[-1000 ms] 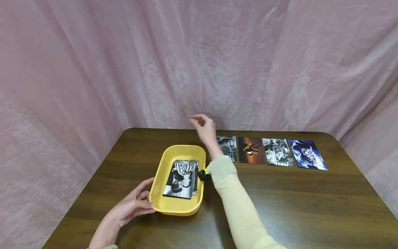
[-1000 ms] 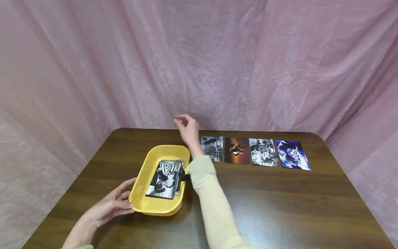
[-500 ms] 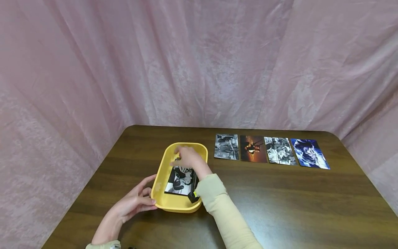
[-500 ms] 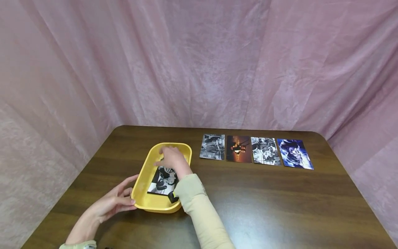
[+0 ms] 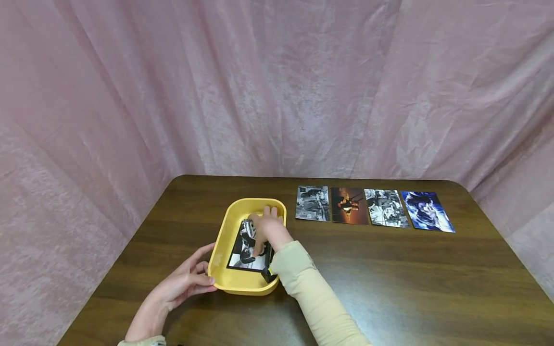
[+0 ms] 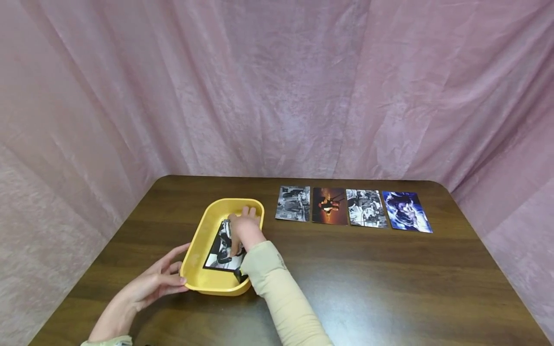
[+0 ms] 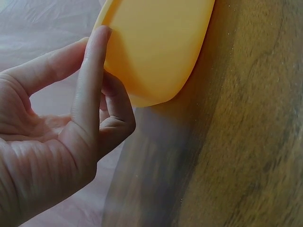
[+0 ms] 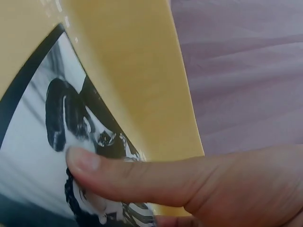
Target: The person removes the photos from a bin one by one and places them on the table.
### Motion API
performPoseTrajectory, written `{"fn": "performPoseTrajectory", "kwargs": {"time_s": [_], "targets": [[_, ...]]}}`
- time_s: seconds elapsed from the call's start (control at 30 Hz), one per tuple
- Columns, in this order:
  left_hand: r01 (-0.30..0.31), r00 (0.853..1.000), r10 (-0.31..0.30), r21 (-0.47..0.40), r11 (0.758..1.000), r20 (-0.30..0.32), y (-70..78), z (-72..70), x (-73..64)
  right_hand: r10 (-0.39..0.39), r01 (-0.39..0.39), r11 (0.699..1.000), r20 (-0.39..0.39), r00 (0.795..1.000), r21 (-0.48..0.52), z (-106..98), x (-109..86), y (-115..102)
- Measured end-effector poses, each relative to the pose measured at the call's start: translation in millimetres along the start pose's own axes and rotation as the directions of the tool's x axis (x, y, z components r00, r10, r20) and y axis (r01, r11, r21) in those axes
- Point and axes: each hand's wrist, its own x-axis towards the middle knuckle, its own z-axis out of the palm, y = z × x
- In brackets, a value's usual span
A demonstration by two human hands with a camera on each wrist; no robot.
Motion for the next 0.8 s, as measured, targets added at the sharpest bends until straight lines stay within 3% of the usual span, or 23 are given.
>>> {"fn": "performPoseTrajectory", "kwargs": {"time_s": [0.27, 0.6, 0.8], "targets": [[0.0, 1.0, 0.0, -0.017, 1.0, 0.008, -2.2, -1.9, 0.1, 0.024, -0.022, 1.0, -0.061, 0.998, 0.022, 3.5, 6.5, -2.6], [0.004, 1.0, -0.004, -0.011, 1.0, 0.008, -0.6, -2.1, 1.9, 0.1, -0.101, 0.995, -0.014, 0.995, -0.015, -3.8, 8.7, -6.9], [0.009, 1.0, -0.009, -0.013, 1.0, 0.002, -0.6, -2.1, 1.6, 0.084, -0.084, 0.995, -0.009, 0.996, -0.044, -8.3, 10.9, -5.7]]}}
